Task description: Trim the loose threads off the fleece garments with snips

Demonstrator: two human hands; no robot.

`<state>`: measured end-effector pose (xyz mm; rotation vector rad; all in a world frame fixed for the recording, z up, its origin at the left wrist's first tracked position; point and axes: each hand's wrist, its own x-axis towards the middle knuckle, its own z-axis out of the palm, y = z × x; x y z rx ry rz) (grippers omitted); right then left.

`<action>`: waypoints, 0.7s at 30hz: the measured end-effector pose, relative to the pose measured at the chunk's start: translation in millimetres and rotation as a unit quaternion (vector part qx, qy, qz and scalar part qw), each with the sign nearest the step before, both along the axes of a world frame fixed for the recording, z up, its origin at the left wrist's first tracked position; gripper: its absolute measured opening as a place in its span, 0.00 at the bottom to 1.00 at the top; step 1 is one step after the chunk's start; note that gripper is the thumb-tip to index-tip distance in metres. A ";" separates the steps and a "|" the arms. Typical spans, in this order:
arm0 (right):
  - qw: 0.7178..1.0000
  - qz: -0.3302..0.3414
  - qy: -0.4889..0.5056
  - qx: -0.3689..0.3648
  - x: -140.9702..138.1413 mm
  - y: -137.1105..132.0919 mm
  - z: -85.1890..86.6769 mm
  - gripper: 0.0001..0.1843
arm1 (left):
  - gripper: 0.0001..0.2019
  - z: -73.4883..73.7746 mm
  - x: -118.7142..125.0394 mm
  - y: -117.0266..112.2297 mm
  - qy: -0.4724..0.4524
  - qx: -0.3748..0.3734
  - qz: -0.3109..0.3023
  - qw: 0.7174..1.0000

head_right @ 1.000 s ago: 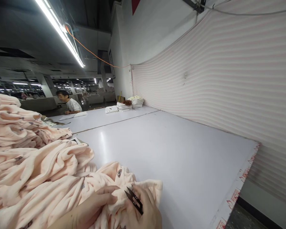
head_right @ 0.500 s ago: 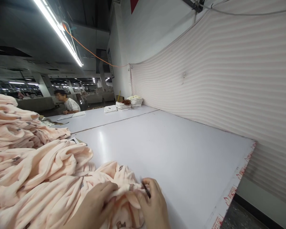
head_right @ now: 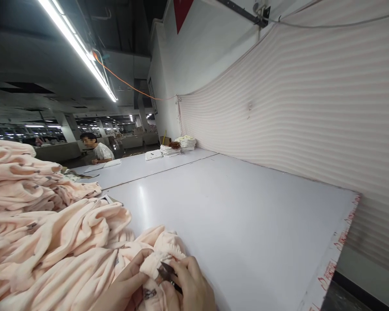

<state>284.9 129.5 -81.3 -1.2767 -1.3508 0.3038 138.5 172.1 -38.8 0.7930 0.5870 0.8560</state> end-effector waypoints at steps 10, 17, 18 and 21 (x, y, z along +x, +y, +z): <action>0.995 0.042 -0.088 -0.018 7.4 -3.3 12.1 0.14 | 0.12 2.0 1.0 -5.1 0.027 0.018 -0.001 0.999; 0.980 -0.179 0.028 -0.086 26.0 -7.4 -19.6 0.20 | 0.24 9.3 -13.6 -7.1 0.079 -0.124 -0.005 0.989; 0.979 -0.158 0.072 -0.104 23.0 -6.5 -30.5 0.20 | 0.25 8.6 -12.7 -7.0 0.077 -0.145 -0.008 0.986; 0.978 -0.032 0.174 -0.110 -5.4 -5.1 -58.1 0.20 | 0.21 6.8 -5.4 -7.5 0.055 -0.158 -0.002 0.986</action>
